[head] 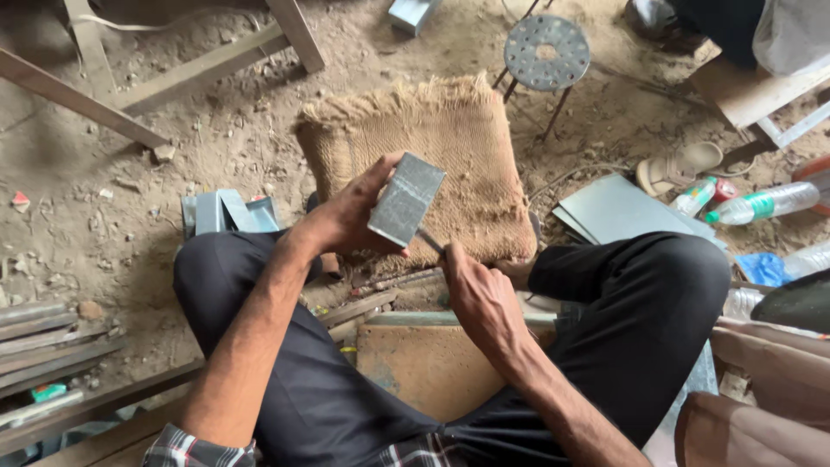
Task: The person sits on the floor and uses a hammer to repeatedly strike a small rectangular metal box placed on a woven mat. The person rotates the box to hit different sides and edges, occasionally inspecting the seams.
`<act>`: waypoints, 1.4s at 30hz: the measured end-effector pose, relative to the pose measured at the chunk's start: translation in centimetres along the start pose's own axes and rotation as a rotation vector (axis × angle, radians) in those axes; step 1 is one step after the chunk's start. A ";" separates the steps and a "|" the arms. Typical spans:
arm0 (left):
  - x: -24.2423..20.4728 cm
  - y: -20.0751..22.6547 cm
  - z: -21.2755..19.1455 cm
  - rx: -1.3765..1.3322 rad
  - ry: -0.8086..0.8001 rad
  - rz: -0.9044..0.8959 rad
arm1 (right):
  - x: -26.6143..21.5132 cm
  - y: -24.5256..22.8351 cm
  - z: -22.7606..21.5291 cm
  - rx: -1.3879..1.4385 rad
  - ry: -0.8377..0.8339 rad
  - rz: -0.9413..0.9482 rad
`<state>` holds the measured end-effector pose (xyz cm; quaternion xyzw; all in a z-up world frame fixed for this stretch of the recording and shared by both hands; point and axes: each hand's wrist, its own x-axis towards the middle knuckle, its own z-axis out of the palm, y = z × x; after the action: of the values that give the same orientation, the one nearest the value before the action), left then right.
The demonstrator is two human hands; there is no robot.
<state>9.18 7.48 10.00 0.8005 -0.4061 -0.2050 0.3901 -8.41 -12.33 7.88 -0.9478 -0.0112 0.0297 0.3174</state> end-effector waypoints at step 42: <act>-1.8 -5.1 0.8 -0.878 0.739 -0.221 | 0.4 4.3 6.8 0.166 0.355 0.009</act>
<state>10.07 10.44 5.46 0.6198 -0.0341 -0.1006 0.7776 -8.45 -11.64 -0.13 -0.9086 0.0516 -0.1357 0.3915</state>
